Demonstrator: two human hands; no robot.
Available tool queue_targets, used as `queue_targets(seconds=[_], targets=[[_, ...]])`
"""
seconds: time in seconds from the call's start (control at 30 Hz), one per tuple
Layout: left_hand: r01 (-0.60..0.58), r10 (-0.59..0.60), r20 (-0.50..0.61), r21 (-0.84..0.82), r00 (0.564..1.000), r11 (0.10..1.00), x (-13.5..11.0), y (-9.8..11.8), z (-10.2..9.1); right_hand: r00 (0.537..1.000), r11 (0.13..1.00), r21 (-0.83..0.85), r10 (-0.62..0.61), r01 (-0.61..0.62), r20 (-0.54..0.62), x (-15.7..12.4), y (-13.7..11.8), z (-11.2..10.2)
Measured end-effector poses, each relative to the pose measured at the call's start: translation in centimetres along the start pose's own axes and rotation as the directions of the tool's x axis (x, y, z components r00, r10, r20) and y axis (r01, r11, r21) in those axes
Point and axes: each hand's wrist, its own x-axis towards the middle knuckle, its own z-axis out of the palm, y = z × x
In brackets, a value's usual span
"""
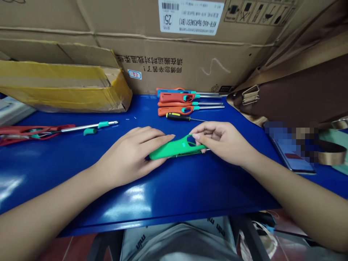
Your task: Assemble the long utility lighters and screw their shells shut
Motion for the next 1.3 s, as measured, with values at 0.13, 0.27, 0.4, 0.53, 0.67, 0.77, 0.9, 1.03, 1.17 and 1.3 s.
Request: queue_targets(seconds=[0.13, 0.27, 0.4, 0.53, 0.67, 0.77, 0.9, 1.03, 1.17, 1.3], targets=[[0.005, -0.006, -0.018, -0.018, 1.0, 1.0, 0.1, 0.2, 0.0, 1.0, 1.0, -0.023, 0.006, -0.007, -0.016, 0.2, 0.5, 0.0], [0.054, -0.053, 0.012, -0.088, 0.999, 0.995, 0.3, 0.2, -0.3, 0.98, 0.944, -0.263, -0.194, 0.197, 0.037, 0.1, 0.7, -0.2], [0.106, -0.091, 0.121, -0.123, 0.988, 0.987, 0.6, -0.2, -0.7, 0.86, 0.662, -0.555, -0.448, 0.503, 0.244, 0.1, 0.9, -0.8], [0.124, -0.1, 0.183, -0.129, 0.978, 0.984, 0.6, -0.4, -0.5, 0.838, 0.579, -0.609, -0.422, 0.542, 0.346, 0.2, 1.4, -1.1], [0.135, -0.108, 0.224, -0.108, 0.968, 0.985, 0.4, -0.4, -0.2, 0.855, 0.59, -0.619, -0.363, 0.518, 0.37, 0.4, 1.9, -1.0], [0.148, -0.119, 0.248, -0.1, 0.961, 0.984, 0.2, -0.4, -0.2, 0.863, 0.603, -0.617, -0.337, 0.506, 0.377, 0.4, 1.9, -0.9], [0.143, -0.114, 0.231, -0.112, 0.966, 0.983, 0.2, -0.2, -0.2, 0.862, 0.604, -0.615, -0.345, 0.507, 0.372, 0.4, 1.8, -0.9], [0.129, -0.101, 0.217, -0.119, 0.971, 0.985, 0.3, -0.1, -0.2, 0.851, 0.599, -0.605, -0.362, 0.524, 0.379, 0.4, 1.6, -1.1], [0.132, -0.107, 0.225, -0.099, 0.968, 0.986, 0.2, -0.2, -0.1, 0.855, 0.591, -0.618, -0.35, 0.518, 0.382, 0.3, 1.5, -1.1], [0.152, -0.13, 0.233, -0.079, 0.964, 0.985, 0.1, -0.3, -0.1, 0.861, 0.607, -0.612, -0.333, 0.507, 0.384, 0.4, 1.6, -1.0]])
